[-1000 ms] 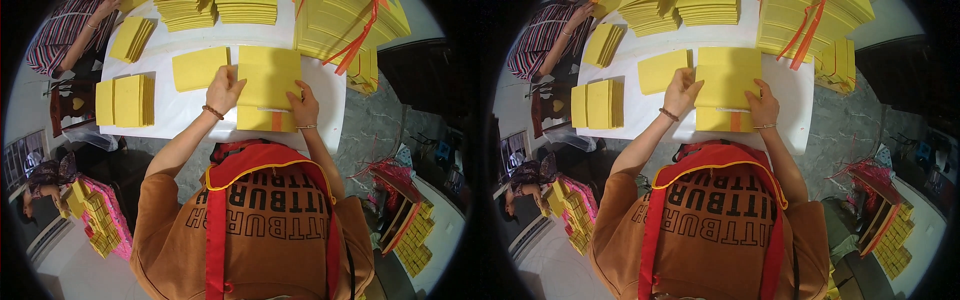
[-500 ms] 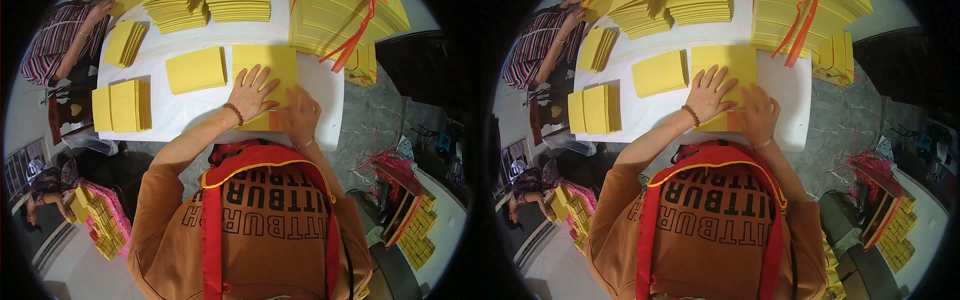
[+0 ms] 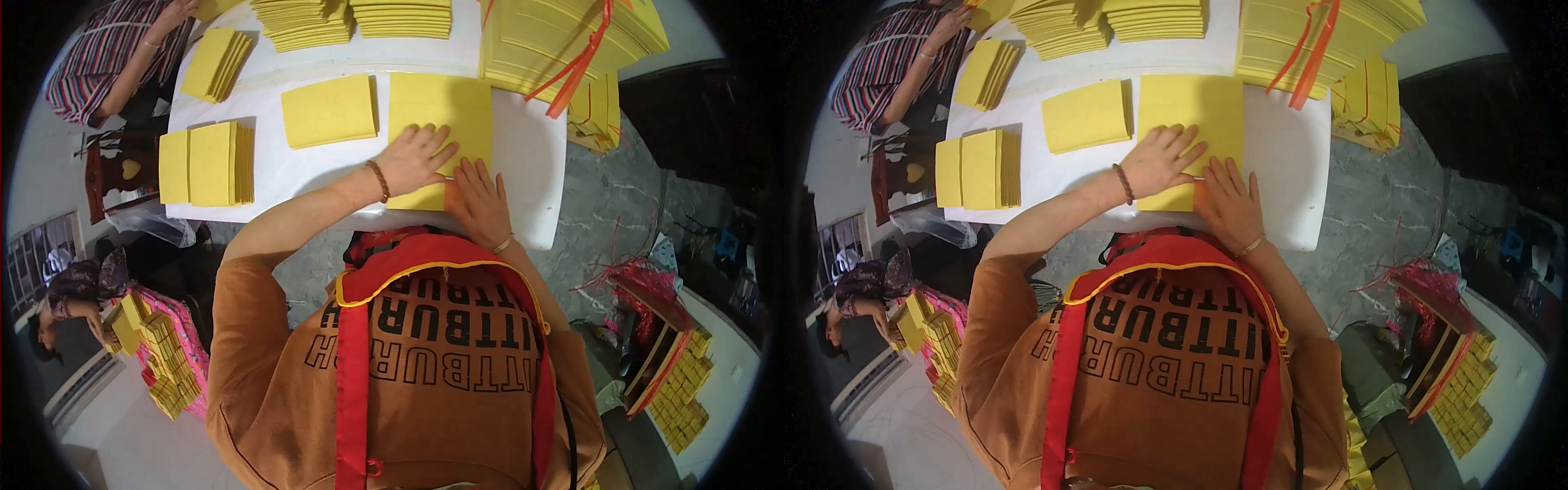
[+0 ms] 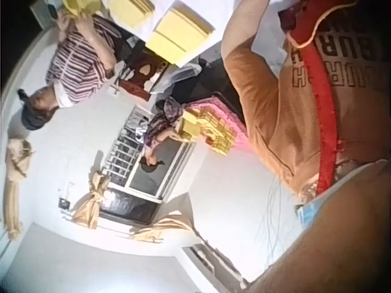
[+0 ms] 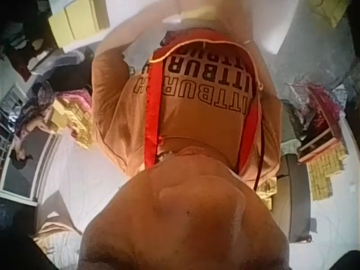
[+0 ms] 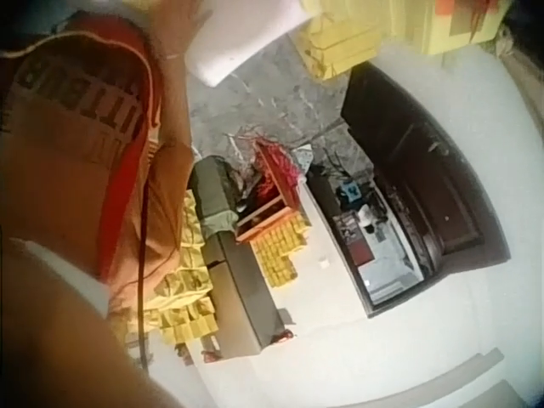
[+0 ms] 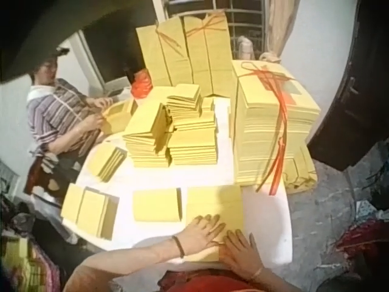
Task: Apply foil squares to yellow sheets of paper and stack them.
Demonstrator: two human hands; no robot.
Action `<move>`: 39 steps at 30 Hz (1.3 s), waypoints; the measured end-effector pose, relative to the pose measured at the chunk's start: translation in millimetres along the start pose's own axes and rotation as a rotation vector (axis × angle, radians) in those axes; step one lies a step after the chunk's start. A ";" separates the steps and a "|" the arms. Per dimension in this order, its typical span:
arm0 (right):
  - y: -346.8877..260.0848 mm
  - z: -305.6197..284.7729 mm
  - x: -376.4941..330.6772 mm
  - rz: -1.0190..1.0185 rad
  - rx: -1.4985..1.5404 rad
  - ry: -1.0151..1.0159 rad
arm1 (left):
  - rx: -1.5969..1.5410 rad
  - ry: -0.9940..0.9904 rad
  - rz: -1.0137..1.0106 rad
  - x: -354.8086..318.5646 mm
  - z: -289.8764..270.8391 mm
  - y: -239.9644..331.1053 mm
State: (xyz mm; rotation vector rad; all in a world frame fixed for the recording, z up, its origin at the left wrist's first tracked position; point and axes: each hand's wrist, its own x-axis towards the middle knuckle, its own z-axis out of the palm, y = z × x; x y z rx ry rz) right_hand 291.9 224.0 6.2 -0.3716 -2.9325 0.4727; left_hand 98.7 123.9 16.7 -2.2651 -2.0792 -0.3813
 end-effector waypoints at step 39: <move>28.6 -7.1 8.3 0.122 0.429 0.310 | -0.040 -0.276 -0.600 -109.6 10.0 -102.2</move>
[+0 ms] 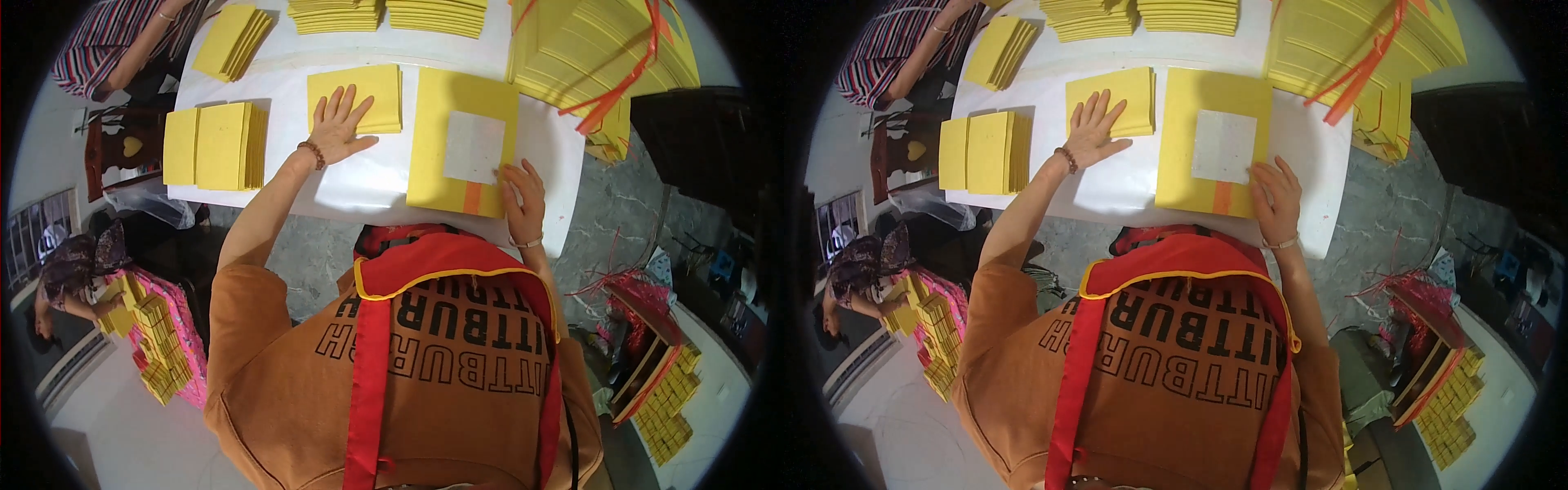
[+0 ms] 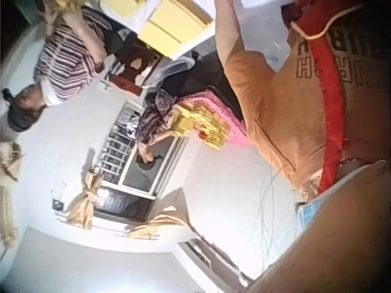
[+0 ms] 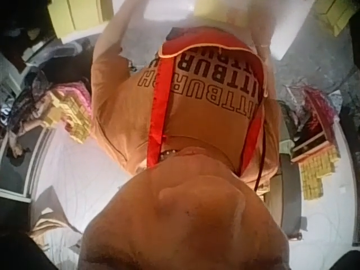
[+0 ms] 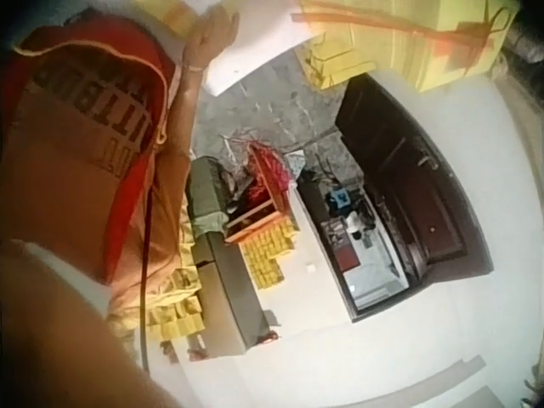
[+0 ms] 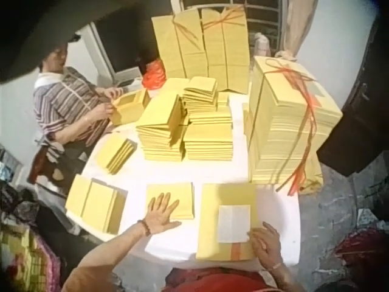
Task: Apply foil squares to yellow sheets of paper and stack them.
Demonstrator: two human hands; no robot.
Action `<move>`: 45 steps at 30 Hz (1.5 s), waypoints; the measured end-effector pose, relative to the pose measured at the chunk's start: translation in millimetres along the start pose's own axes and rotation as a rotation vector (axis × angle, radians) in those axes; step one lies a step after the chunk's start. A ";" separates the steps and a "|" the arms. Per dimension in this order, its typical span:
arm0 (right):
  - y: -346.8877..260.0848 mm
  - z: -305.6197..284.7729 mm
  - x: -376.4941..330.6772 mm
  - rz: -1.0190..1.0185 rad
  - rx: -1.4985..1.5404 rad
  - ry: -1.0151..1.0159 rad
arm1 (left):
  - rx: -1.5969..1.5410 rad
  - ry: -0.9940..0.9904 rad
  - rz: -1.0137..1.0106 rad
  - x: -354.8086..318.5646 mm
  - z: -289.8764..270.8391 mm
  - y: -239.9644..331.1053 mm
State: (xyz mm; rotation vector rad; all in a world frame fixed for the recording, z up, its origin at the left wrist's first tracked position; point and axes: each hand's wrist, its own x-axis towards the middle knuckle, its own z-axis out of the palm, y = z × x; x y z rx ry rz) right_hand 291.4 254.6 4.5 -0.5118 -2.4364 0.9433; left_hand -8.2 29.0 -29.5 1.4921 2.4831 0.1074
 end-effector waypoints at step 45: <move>42.1 9.5 -4.4 0.180 0.641 -0.256 | -0.207 0.167 0.778 -16.4 -34.2 144.7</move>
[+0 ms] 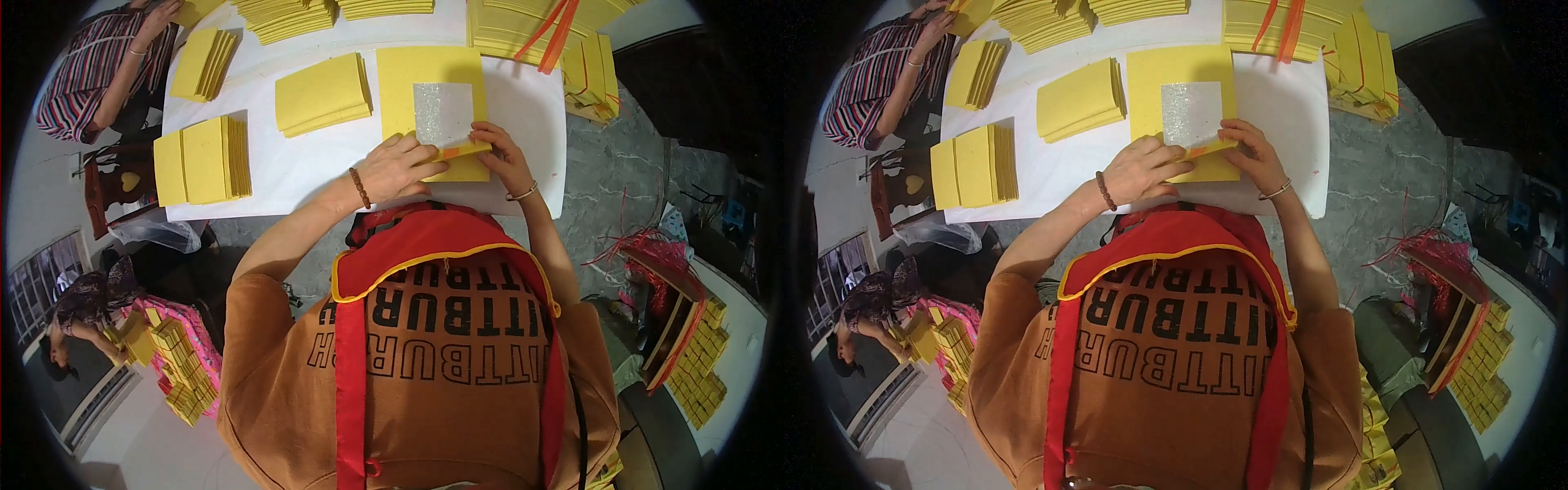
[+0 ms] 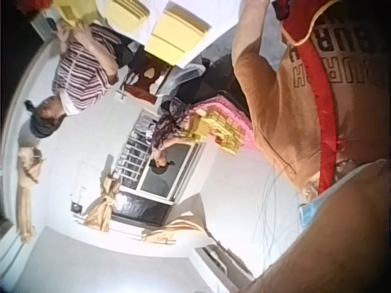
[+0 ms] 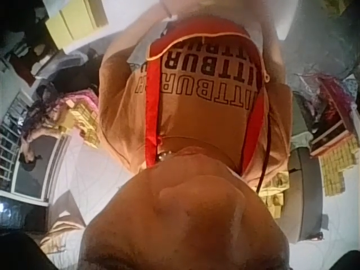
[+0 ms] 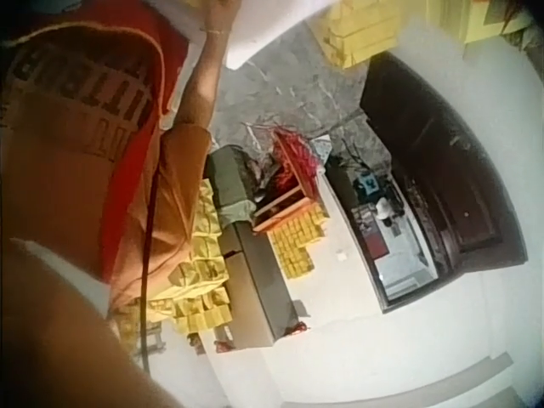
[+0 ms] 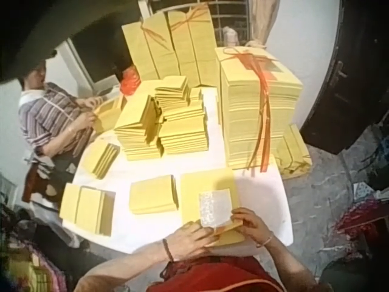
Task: Apply foil squares to yellow sheets of paper and stack them.
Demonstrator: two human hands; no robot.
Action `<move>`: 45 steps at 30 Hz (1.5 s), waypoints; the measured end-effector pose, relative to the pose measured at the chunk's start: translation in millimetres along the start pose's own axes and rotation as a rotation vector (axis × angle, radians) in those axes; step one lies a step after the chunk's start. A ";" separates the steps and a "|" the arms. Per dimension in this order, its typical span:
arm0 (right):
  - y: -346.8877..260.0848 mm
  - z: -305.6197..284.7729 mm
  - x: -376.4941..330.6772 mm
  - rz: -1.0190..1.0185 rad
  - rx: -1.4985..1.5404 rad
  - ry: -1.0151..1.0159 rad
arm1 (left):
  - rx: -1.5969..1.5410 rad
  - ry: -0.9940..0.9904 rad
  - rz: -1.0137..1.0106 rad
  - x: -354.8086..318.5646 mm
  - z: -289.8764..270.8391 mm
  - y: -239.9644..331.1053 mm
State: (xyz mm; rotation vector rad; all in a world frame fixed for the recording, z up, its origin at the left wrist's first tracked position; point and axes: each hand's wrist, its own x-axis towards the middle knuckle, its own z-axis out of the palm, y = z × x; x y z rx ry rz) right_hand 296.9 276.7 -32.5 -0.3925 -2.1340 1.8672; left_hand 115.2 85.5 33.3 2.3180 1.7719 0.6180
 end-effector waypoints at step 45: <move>5.3 1.2 6.8 0.059 0.158 0.048 | 0.047 0.122 0.018 -2.4 5.8 -7.4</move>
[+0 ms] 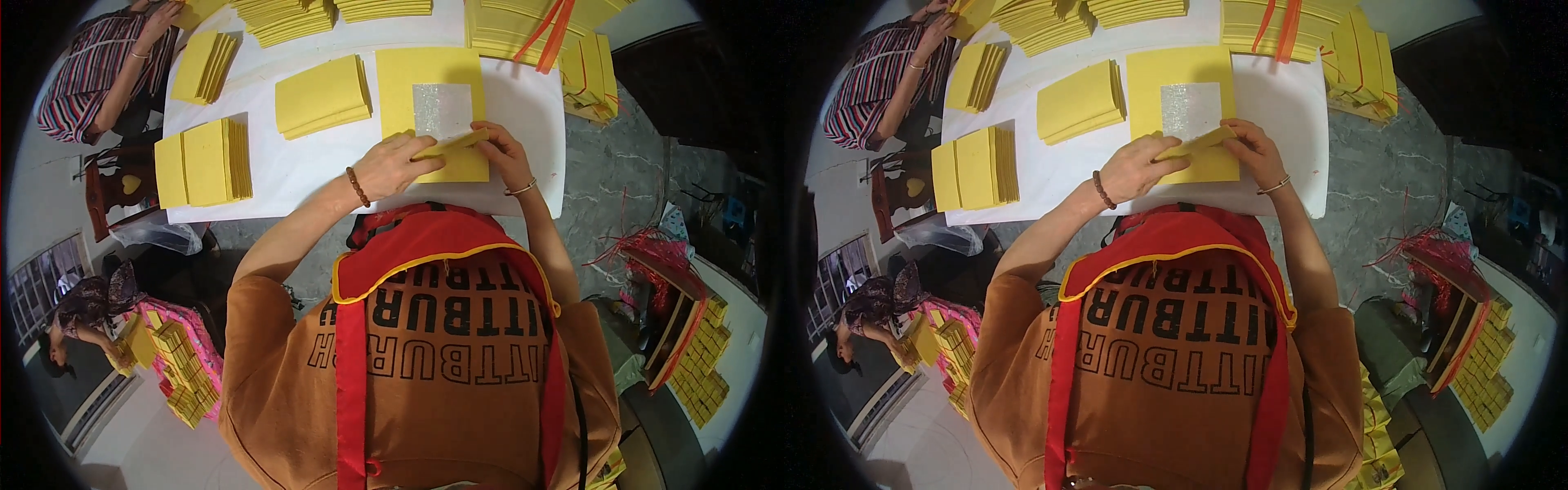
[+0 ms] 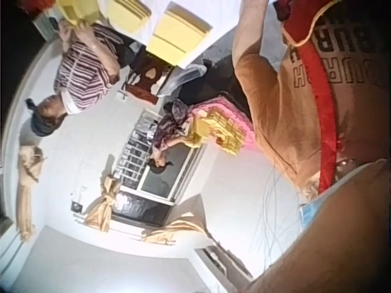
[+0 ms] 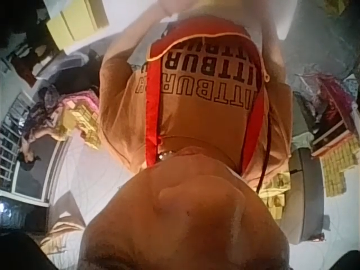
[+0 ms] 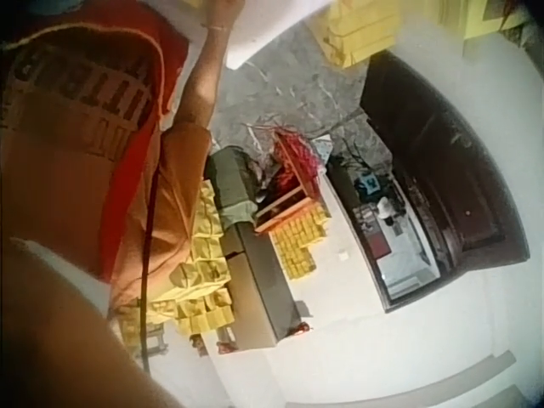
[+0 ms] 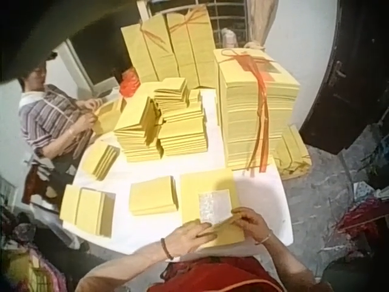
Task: Apply foil squares to yellow sheets of paper and stack them.
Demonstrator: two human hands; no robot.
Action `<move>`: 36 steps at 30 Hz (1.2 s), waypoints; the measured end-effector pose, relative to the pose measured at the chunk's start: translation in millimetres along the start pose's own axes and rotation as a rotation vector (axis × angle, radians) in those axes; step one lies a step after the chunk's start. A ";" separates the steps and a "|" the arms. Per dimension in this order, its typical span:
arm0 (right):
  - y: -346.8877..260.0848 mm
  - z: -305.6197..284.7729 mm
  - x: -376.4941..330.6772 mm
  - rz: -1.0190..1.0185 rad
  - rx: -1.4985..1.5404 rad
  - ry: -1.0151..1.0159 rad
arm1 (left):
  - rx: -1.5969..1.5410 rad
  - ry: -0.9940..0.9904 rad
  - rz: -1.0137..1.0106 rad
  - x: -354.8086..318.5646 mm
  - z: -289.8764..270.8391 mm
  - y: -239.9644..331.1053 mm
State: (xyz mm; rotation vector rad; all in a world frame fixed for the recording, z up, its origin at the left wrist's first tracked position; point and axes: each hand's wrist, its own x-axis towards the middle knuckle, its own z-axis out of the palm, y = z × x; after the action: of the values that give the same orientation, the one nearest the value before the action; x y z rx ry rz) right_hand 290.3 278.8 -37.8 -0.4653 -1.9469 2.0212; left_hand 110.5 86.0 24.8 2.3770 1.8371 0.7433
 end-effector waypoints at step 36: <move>9.6 -0.8 5.4 -0.206 -0.086 0.033 | 0.091 0.220 -0.309 -22.7 8.5 -35.1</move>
State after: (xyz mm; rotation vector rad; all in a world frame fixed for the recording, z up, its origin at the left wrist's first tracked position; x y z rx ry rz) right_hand 285.8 281.5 -47.6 -0.3020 -1.9794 1.7981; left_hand 78.2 77.5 -1.7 2.0539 2.2997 0.9314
